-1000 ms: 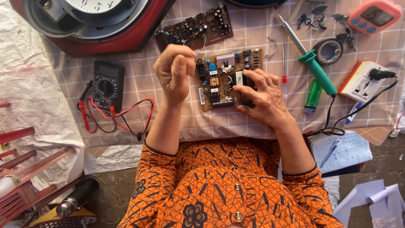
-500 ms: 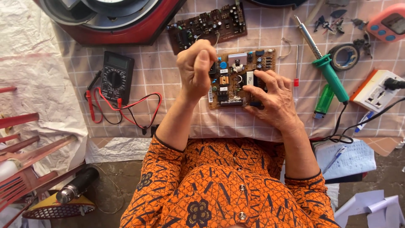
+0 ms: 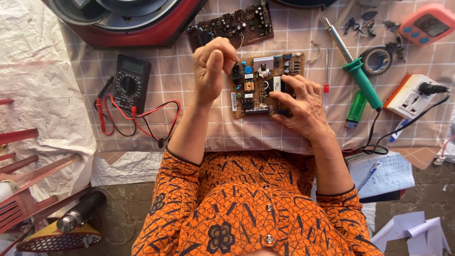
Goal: The person uses a multimeter to test points on a circuit board and then uses a screwdriver to adjust components on the board. The person handles the circuit board and tools with both hands while working at a table.
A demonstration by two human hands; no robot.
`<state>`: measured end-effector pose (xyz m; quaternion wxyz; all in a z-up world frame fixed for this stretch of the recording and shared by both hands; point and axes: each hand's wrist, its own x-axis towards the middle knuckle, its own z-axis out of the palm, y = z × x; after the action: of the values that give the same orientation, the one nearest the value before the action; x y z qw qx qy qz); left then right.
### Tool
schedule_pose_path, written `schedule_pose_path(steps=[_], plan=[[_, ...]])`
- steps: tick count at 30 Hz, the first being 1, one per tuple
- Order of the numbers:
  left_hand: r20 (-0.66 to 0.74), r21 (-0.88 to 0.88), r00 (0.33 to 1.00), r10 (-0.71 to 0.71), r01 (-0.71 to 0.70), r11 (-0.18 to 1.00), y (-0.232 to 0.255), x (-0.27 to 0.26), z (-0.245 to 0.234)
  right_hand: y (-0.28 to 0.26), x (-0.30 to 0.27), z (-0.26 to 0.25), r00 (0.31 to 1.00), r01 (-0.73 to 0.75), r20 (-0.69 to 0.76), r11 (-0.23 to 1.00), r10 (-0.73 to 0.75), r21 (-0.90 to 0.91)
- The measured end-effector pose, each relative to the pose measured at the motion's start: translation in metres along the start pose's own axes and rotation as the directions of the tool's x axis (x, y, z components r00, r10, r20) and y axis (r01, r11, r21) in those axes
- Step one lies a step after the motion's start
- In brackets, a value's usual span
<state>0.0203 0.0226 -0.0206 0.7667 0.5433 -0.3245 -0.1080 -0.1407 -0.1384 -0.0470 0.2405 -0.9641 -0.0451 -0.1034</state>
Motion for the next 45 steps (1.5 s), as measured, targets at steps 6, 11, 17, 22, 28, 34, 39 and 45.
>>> schedule_pose_path(steps=[6, 11, 17, 22, 28, 34, 39, 45], plan=[[-0.037, -0.035, 0.999, 0.02, -0.021, 0.999, 0.014, -0.005, 0.007, -0.014, 0.003, -0.01, 0.999, 0.006, 0.045, 0.998, -0.004, -0.056], [-0.134, 0.071, 0.986, 0.097, -0.088, 0.994, 0.005, -0.011, 0.006, -0.019, -0.004, 0.0, 0.999, -0.002, 0.045, 0.989, 0.009, -0.149], [-0.157, 0.084, 0.985, 0.073, -0.06, 0.995, 0.02, -0.019, 0.007, -0.033, -0.013, 0.008, 0.998, -0.054, 0.011, 0.985, 0.057, -0.165], [-0.136, 0.097, 0.988, 0.073, -0.06, 0.993, 0.019, -0.02, 0.005, -0.021, -0.022, 0.032, 0.995, -0.089, -0.05, 0.974, 0.08, -0.21], [-0.189, 0.22, 0.963, 0.193, -0.15, 0.964, 0.002, -0.023, 0.011, -0.019, -0.023, 0.036, 0.961, 0.017, -0.275, 0.996, -0.041, -0.089], [-0.129, 0.175, 0.97, 0.204, -0.18, 0.968, -0.012, -0.008, 0.002, -0.019, -0.015, 0.03, 0.961, -0.033, -0.275, 0.998, 0.016, -0.057], [-0.158, 0.231, 0.943, 0.293, -0.253, 0.939, -0.008, 0.005, 0.012, -0.017, -0.014, 0.031, 0.963, -0.043, -0.269, 0.999, 0.033, -0.032], [-0.242, 0.123, 0.927, 0.288, -0.265, 0.956, -0.014, 0.008, 0.012, -0.009, -0.017, 0.041, 0.965, -0.032, -0.262, 0.998, 0.018, -0.052]])
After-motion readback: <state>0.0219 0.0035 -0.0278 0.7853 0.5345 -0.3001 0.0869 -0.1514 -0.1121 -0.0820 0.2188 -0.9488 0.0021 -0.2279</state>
